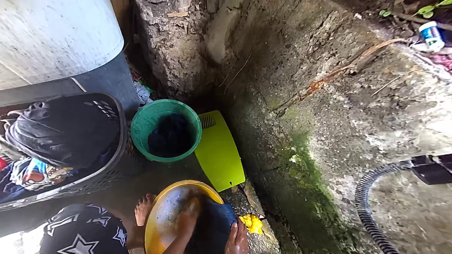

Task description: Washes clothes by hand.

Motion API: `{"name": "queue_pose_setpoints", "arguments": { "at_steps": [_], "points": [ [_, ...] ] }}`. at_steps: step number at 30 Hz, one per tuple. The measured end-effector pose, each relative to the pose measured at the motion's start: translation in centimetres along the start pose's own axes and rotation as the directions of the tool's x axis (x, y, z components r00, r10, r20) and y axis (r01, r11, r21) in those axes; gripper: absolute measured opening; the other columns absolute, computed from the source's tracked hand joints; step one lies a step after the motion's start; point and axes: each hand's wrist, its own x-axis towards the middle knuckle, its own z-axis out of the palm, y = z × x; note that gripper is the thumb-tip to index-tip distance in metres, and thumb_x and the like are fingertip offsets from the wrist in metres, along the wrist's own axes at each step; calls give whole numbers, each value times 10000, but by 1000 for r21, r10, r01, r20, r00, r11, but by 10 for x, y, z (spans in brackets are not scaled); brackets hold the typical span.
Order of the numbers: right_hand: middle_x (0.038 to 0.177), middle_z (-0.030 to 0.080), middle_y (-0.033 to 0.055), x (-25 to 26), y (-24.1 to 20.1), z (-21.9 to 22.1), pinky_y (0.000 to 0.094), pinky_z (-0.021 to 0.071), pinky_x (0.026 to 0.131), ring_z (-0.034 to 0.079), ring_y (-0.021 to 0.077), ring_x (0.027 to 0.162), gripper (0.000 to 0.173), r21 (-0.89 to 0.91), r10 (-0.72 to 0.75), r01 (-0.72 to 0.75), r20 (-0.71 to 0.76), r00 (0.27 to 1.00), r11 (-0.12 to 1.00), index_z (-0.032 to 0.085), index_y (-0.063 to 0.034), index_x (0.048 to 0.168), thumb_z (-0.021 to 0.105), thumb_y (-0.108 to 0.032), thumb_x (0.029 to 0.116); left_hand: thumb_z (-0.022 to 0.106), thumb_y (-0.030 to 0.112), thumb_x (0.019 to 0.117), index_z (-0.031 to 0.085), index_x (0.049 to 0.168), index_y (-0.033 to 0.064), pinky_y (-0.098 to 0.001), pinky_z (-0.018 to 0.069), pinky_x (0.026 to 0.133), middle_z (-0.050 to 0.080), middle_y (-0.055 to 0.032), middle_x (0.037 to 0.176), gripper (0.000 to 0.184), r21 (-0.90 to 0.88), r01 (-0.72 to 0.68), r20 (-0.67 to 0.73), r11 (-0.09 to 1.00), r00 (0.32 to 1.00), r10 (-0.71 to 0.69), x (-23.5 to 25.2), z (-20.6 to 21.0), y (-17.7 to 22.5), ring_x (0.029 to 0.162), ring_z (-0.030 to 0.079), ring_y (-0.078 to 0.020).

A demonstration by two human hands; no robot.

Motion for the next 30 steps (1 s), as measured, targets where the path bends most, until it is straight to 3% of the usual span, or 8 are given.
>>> {"name": "queue_pose_setpoints", "arguments": {
  "at_steps": [4,6,8,12,17,22,25,30],
  "points": [
    [1271,605,348,0,5,1,671,457,964,599,520,1177,514,38,-19,20,-15,1000,999,587,101,1338,320,-225,1044,744,216,876,717,906,-30,-300,589,712,708,-55,772,250,-495,-433,-97,753,889,447,-61,1,46,723,688,-94],
    [1286,597,352,0,4,1,660,458,980,599,513,1186,513,36,-5,6,-7,1000,999,582,106,1339,324,-224,1043,749,215,903,738,1021,-64,-361,601,855,756,-139,910,303,-388,-420,32,821,884,467,-52,16,32,862,734,-171],
    [1323,565,380,-1,2,-3,658,448,1007,577,530,1219,543,4,20,-20,29,999,1000,550,136,1355,315,-235,1035,660,340,999,716,1146,-49,-512,536,997,730,-232,1092,420,-17,-229,194,973,954,228,-5,27,6,1064,708,-332],
    [1346,570,349,0,5,-5,670,423,1032,562,516,1250,539,4,26,-27,52,998,1000,544,84,1403,299,-253,1061,564,494,1029,689,1220,-3,-584,507,1016,692,-240,1223,547,252,59,167,966,981,-103,31,14,25,1187,658,-397],
    [1290,591,361,-1,4,-2,690,432,991,584,531,1197,524,42,13,-13,12,1000,999,575,100,1354,316,-239,1050,742,352,923,728,926,-42,-463,587,798,722,-142,823,395,-389,-170,46,906,978,203,-61,13,49,805,716,-238],
    [1326,588,340,0,3,-1,675,438,996,583,514,1221,520,11,17,-17,8,1000,1000,580,71,1367,309,-254,1066,580,524,1017,702,1179,-26,-567,530,982,718,-240,1140,586,217,-72,111,974,993,49,11,35,25,1123,691,-391],
    [1344,591,321,2,8,0,663,444,1011,582,496,1244,530,-41,17,-15,53,998,999,575,46,1389,283,-274,1083,601,436,1022,666,1238,-27,-576,501,1031,668,-251,1268,515,299,37,232,954,966,-110,12,13,32,1221,639,-396],
    [1619,308,293,37,23,-20,596,297,1204,324,433,1501,515,216,-148,83,304,941,973,434,22,1526,401,-141,1039,737,15,875,633,1274,-41,-562,500,1042,660,-247,1268,416,152,-439,625,885,736,258,-46,-54,28,1179,643,-390]
  ]
}}
